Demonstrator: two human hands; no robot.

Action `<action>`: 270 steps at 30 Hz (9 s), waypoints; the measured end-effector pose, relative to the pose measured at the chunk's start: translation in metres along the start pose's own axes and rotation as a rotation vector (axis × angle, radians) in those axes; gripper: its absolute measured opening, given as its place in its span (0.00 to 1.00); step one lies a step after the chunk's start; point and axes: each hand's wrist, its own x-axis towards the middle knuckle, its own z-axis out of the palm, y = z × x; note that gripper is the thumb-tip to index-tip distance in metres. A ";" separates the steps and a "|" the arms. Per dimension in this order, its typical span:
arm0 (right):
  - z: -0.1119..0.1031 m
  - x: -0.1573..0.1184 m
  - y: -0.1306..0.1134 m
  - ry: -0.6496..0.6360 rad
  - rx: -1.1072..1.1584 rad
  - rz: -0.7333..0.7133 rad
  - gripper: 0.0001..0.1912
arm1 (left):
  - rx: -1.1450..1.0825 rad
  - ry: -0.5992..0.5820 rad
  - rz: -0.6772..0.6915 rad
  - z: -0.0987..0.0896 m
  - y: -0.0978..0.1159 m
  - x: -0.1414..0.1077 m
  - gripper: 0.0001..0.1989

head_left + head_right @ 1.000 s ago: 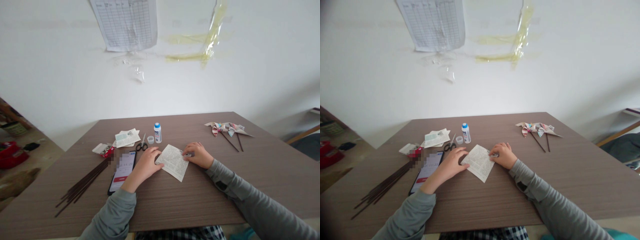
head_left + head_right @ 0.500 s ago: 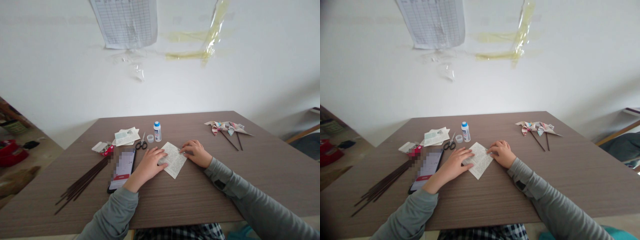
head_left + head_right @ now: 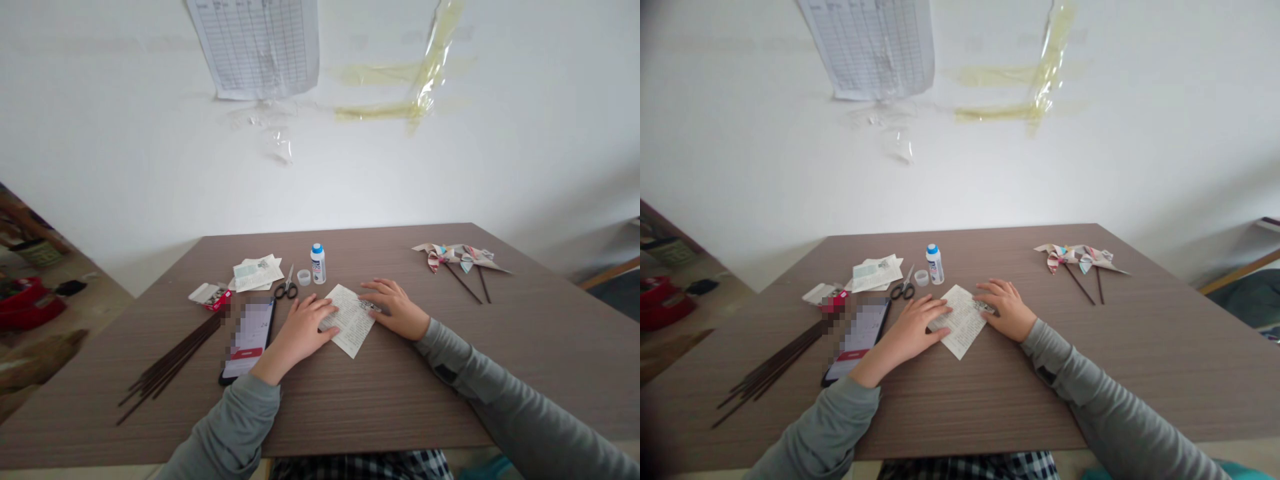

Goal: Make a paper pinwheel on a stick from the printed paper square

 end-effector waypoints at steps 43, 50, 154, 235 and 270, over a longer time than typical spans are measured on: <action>0.013 -0.002 0.004 0.169 0.026 -0.115 0.18 | 0.337 0.405 -0.234 -0.071 -0.062 0.008 0.13; 0.015 -0.001 0.004 0.189 0.027 -0.108 0.18 | 0.276 0.473 -0.119 -0.063 -0.059 -0.006 0.12; -0.033 -0.005 -0.054 -0.042 -0.326 0.383 0.11 | 0.116 0.076 -0.035 0.002 0.026 -0.022 0.25; -0.076 -0.048 -0.022 -0.535 0.842 0.394 0.44 | 0.132 0.198 -0.079 0.011 0.023 0.006 0.13; -0.055 -0.045 -0.024 -0.398 0.921 0.394 0.43 | -1.336 0.153 -0.699 0.015 0.074 0.026 0.06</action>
